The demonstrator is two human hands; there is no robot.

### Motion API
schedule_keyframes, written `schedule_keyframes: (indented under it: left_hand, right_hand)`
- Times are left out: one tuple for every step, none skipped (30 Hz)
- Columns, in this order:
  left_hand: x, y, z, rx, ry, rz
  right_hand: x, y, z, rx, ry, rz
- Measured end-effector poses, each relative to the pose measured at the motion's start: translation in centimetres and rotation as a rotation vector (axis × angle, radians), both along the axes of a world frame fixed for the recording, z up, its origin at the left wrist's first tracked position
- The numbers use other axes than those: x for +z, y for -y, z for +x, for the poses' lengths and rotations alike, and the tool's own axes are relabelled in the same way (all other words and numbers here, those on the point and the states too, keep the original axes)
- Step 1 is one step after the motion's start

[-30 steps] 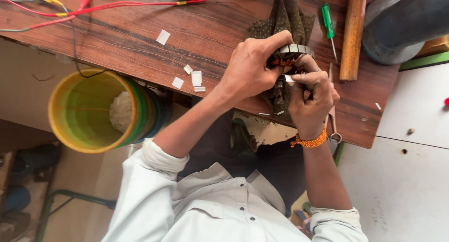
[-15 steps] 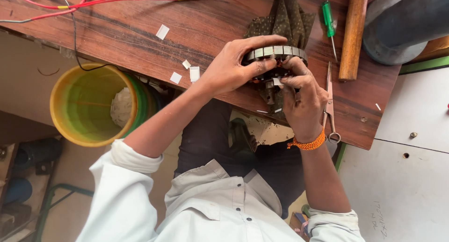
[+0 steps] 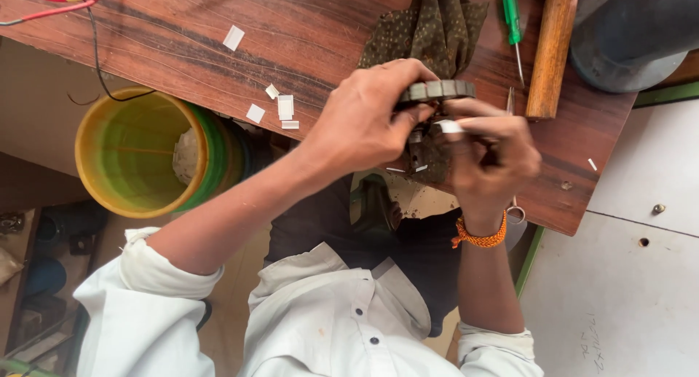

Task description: The person uses a screwdriver to adjust copper windings on a motor stator, then cuts small white insulating paper pieces with scissors and inserts them into the stator slots. The person continues to adjust the windings and place insulation throughout the clip.

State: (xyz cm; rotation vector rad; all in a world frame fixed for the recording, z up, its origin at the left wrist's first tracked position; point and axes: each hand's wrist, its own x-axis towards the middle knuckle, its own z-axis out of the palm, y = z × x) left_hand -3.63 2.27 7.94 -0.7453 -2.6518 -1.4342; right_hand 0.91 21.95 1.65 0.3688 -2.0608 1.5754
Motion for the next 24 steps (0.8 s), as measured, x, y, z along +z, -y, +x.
schedule_keyframes:
  left_hand:
    - [0.1,-0.3,0.1,0.002,-0.099,-0.039]
    - [0.3,-0.6,-0.1,0.003,-0.034,-0.096]
    - [0.4,-0.8,-0.4,0.004,0.032,-0.151]
    - [0.5,-1.1,-0.7,0.001,0.095,-0.205]
    - [0.5,-1.1,-0.9,-0.001,0.079,-0.214]
    - [0.6,-0.9,-1.0,-0.005,0.063,-0.225]
    - [0.6,-0.7,-1.1,-0.008,0.048,-0.236]
    - [0.6,-0.7,-1.1,-0.016,0.044,-0.246]
    - [0.6,-0.6,-1.2,-0.021,0.040,-0.255]
    - [0.6,-0.5,-1.2,-0.022,0.038,-0.263]
    - [0.5,-0.4,-1.2,-0.024,0.031,-0.266]
    - [0.5,-0.4,-1.2,-0.026,0.025,-0.267]
    - [0.4,-0.5,-1.3,-0.028,0.018,-0.265]
    - [0.4,-0.6,-1.2,-0.027,0.015,-0.273]
    - [0.3,-0.6,-1.2,-0.026,0.011,-0.280]
    - [0.3,-0.7,-1.2,-0.025,0.007,-0.288]
    - [0.2,-0.7,-1.3,-0.024,0.007,-0.287]
    - [0.2,-0.7,-1.2,-0.021,0.007,-0.287]
    - [0.1,-0.7,-1.2,-0.020,0.010,-0.286]
    - [0.1,-0.7,-1.2,-0.017,0.002,-0.269]
    - [0.1,-0.7,-1.2,-0.014,-0.006,-0.252]
    - [0.0,-0.6,-1.2,-0.011,-0.014,-0.236]
    - [0.0,-0.6,-1.2,-0.010,-0.016,-0.241]
    - [-0.1,-0.6,-1.2,-0.008,-0.017,-0.247]
  right_hand:
    - [0.0,-0.2,-0.3,-0.024,0.008,-0.128]
    - [-0.1,-0.3,-0.4,-0.071,-0.006,-0.097]
    - [-0.2,-0.2,-0.4,-0.117,-0.020,-0.063]
    - [-0.2,-0.3,-0.6,-0.166,-0.036,-0.029]
    - [-0.3,-0.3,-0.9,-0.155,-0.061,-0.014]
    - [-0.5,-0.2,-1.2,-0.147,-0.085,0.000]
    - [-0.6,-0.2,-1.5,-0.138,-0.107,0.013]
    - [-0.7,-0.2,-1.7,-0.151,-0.146,0.061]
    - [-0.7,-0.2,-1.9,-0.161,-0.185,0.107]
    - [-0.7,-0.2,-2.0,-0.166,-0.224,0.156]
    - [-0.6,-0.3,-2.1,-0.152,-0.217,0.182]
    - [-0.4,-0.4,-2.1,-0.138,-0.210,0.211]
    - [-0.2,-0.6,-2.2,-0.123,-0.204,0.241]
    - [0.1,-0.8,-2.2,-0.102,-0.209,0.257]
    - [0.4,-1.0,-2.3,-0.080,-0.214,0.273]
    - [0.7,-1.1,-2.4,-0.059,-0.219,0.288]
    - [1.0,-1.1,-2.4,-0.053,-0.213,0.296]
    - [1.3,-1.1,-2.5,-0.047,-0.207,0.305]
    - [1.6,-1.1,-2.4,-0.042,-0.199,0.314]
    - [2.0,-1.0,-2.4,-0.043,-0.175,0.302]
    - [2.3,-0.9,-2.3,-0.045,-0.151,0.290]
    - [2.6,-0.7,-2.2,-0.046,-0.128,0.276]
    - [3.0,-0.7,-2.1,-0.044,-0.091,0.298]
    - [3.5,-0.7,-1.9,-0.042,-0.054,0.319]
